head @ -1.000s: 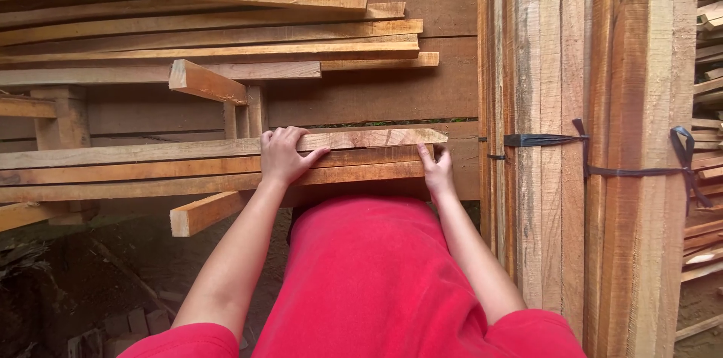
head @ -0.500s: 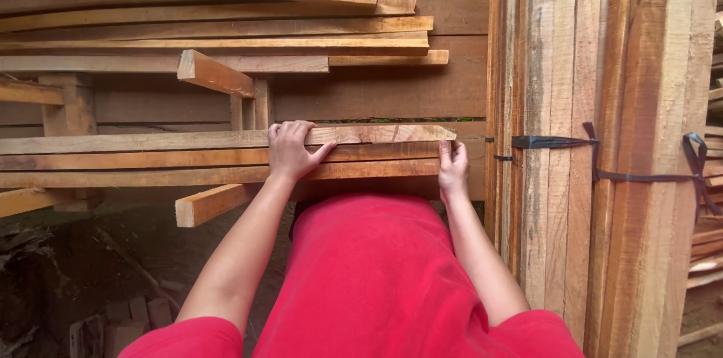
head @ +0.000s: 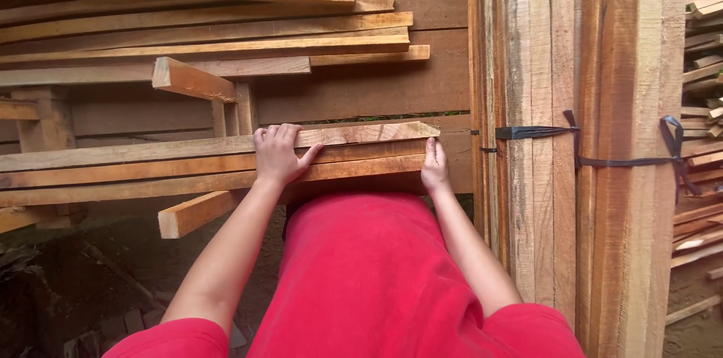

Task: The person aligns several wooden planks on a workbench and secures them together using black straps. They wrap the straps around the stack, tie knots, and tighten the bindings to hold the wood in place.

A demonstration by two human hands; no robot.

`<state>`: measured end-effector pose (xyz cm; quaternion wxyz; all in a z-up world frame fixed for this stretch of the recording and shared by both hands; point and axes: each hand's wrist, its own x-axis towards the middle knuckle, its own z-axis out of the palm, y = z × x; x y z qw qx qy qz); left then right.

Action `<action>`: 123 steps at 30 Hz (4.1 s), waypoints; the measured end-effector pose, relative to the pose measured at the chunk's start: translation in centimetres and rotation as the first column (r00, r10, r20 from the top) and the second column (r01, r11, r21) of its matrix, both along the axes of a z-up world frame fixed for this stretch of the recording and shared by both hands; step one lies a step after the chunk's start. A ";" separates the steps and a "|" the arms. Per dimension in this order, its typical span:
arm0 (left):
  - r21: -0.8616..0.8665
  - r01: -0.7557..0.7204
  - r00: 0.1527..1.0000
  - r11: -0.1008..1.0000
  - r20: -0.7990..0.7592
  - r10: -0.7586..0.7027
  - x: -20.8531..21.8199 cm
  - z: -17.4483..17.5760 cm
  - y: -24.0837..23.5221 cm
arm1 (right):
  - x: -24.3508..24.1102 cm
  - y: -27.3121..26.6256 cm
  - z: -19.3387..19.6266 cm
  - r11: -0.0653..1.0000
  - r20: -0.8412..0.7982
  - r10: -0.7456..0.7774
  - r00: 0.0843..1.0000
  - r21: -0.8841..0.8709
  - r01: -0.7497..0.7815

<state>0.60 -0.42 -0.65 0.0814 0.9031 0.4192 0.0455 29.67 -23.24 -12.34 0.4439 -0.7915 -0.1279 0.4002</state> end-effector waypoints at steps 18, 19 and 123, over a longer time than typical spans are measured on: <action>0.031 -0.020 0.998 0.999 0.061 0.018 -0.2 -0.8 -0.3 | -0.5 0.6 1.9 0.972 0.097 -0.185 0.978 0.165 0.167; 0.031 -0.027 0.998 0.999 0.056 0.025 -0.4 -0.8 -0.2 | -0.6 0.6 1.5 0.973 0.092 -0.177 0.980 0.164 0.161; -0.310 -0.311 0.839 0.898 -0.533 0.107 -29.7 5.3 17.9 | -1.1 8.1 12.6 0.962 0.844 -0.032 0.536 0.172 -0.213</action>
